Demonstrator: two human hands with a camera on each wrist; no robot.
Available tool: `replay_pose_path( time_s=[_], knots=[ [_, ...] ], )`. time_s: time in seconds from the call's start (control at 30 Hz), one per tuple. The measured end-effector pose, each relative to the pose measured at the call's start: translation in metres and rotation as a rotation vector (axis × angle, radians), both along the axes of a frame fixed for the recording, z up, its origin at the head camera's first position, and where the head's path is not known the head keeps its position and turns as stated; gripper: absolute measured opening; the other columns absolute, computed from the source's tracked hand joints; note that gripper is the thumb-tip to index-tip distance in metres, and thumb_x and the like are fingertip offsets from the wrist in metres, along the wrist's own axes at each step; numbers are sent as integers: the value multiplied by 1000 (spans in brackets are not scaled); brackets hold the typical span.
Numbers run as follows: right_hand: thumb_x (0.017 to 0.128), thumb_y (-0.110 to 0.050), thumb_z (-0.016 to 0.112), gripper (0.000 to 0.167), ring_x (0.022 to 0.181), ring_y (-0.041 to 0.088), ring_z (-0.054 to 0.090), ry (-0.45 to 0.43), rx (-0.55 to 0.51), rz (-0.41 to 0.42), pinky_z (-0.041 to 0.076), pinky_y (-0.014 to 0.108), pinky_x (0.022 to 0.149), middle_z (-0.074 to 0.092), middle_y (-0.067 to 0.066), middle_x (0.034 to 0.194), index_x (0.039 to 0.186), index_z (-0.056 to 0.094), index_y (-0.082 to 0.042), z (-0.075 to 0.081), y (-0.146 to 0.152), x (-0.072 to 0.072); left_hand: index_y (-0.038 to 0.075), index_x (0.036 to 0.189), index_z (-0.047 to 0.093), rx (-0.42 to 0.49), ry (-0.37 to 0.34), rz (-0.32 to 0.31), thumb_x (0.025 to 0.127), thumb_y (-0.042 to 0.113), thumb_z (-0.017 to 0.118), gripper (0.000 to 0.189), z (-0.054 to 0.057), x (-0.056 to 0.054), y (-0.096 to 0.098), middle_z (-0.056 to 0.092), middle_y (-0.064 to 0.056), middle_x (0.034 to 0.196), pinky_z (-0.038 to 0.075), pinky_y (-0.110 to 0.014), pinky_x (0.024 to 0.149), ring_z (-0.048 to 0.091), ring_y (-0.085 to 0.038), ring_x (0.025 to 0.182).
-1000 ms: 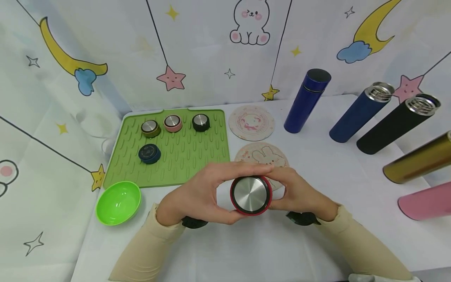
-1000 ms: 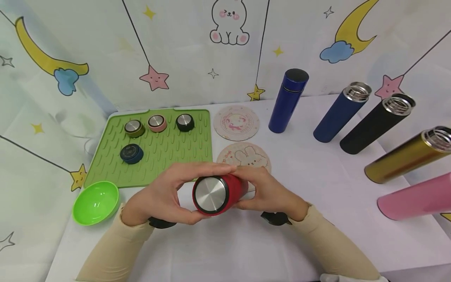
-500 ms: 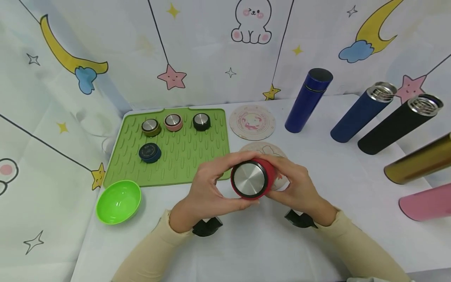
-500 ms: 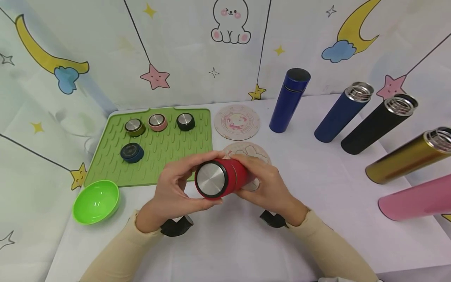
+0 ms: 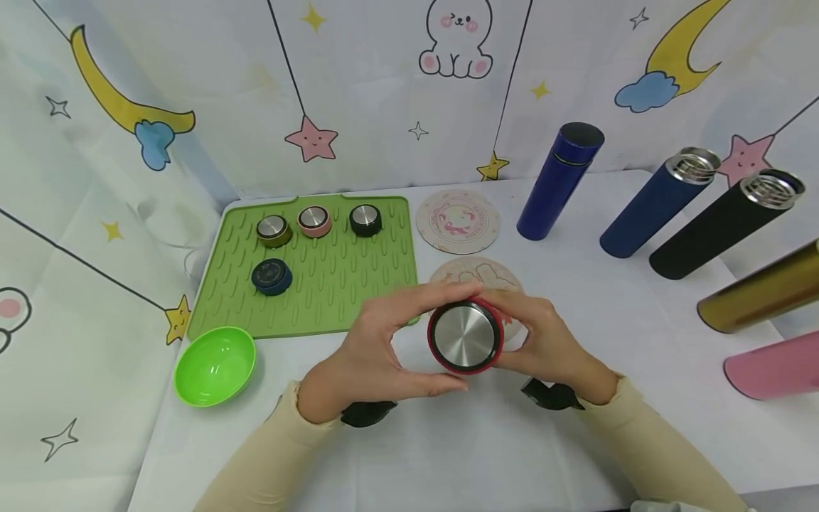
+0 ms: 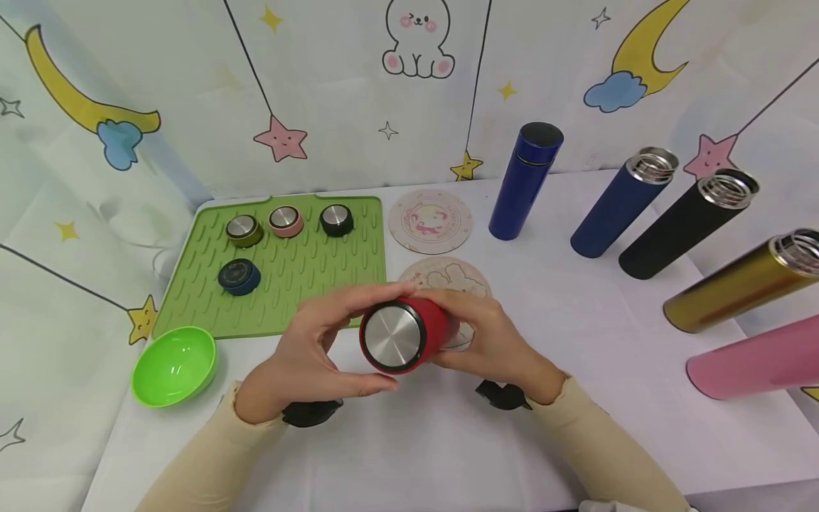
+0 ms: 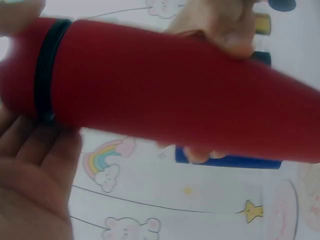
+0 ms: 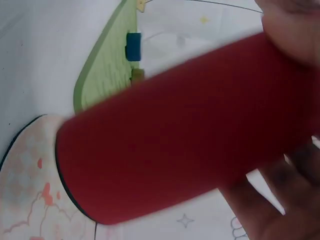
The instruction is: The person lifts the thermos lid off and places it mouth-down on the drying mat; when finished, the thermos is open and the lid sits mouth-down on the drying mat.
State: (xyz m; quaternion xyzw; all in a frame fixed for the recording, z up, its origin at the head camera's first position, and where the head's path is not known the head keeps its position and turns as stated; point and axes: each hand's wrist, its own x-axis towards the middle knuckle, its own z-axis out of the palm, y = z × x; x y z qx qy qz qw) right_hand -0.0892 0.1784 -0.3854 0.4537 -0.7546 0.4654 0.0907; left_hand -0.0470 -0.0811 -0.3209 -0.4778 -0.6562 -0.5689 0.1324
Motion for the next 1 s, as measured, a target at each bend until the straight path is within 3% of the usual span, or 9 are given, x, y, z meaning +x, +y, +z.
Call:
replay_pose_path(
  time_s=[0.2, 0.37, 0.5, 0.63, 0.77, 1.0],
  knots=[
    [77, -20, 94, 65, 128, 8, 64, -98, 95, 168, 51, 22, 111, 72, -1, 134, 135, 67, -12, 5, 1, 1, -10, 141, 56, -174, 66, -167, 79, 10, 89, 73, 13, 2, -7, 63, -22, 143, 50, -41, 117, 62, -26, 136],
    [78, -17, 93, 61, 127, 12, 65, -92, 99, 221, 51, 24, 111, 72, 2, 133, 134, 68, -14, 8, -2, 2, -7, 141, 56, -251, 74, -187, 83, 13, 86, 68, 13, 4, -10, 64, -19, 144, 49, -38, 118, 60, -23, 138],
    [77, -17, 94, 66, 127, 11, 65, -56, 73, 207, 51, 21, 111, 71, 3, 134, 137, 66, -11, 7, -2, 1, -7, 140, 57, -217, 41, -177, 81, 11, 88, 69, 9, 4, -10, 65, -20, 143, 49, -39, 118, 61, -23, 137],
    [77, -16, 94, 67, 119, 7, 67, -52, 61, 144, 55, 18, 102, 72, 3, 133, 138, 65, -9, 4, 0, -1, -9, 140, 57, -119, 3, -144, 78, 6, 90, 71, 0, 1, -8, 65, -22, 142, 51, -42, 116, 62, -26, 136],
    [81, -22, 91, 65, 112, 3, 65, -12, 37, 18, 54, 13, 89, 72, 4, 132, 139, 65, -6, -2, 0, -2, -8, 139, 58, -20, -27, -53, 73, 1, 92, 75, -10, -1, -3, 66, -24, 139, 57, -42, 109, 66, -25, 129],
    [93, -43, 74, 63, 132, 9, 62, 155, -59, -171, 47, 17, 114, 71, 18, 132, 138, 64, 2, -9, -8, -2, -6, 139, 60, 127, -31, 123, 66, -2, 95, 81, -28, -3, 8, 68, -23, 136, 60, -43, 104, 67, -24, 129]
  ],
)
